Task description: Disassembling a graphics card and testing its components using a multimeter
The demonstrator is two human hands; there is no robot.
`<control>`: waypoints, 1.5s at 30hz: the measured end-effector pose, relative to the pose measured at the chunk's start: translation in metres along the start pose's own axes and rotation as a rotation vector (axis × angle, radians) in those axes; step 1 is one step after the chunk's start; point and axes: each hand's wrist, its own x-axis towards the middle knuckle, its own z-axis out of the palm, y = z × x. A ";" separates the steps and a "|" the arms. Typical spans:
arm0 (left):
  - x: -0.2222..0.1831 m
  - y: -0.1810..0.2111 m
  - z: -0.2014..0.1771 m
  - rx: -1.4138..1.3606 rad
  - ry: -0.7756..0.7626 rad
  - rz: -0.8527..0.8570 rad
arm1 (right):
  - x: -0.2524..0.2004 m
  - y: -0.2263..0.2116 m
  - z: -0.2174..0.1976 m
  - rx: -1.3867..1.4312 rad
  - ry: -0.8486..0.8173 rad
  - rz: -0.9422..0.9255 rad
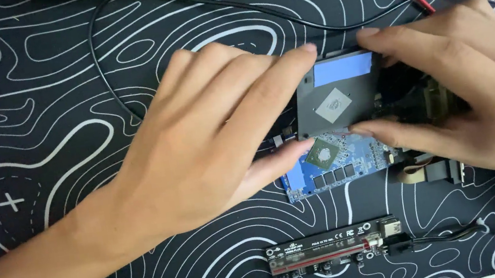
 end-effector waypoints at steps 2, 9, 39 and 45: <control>0.002 -0.001 -0.001 0.007 0.005 -0.001 | 0.000 0.000 0.000 -0.018 -0.009 0.013; 0.003 -0.003 0.000 0.055 0.001 -0.034 | 0.000 0.000 0.003 -0.054 -0.023 0.043; 0.005 -0.001 0.001 0.088 0.002 -0.102 | -0.022 0.001 -0.009 0.057 0.039 0.010; 0.005 -0.001 0.003 0.120 0.000 -0.108 | -0.018 -0.043 -0.028 0.821 -0.371 -0.039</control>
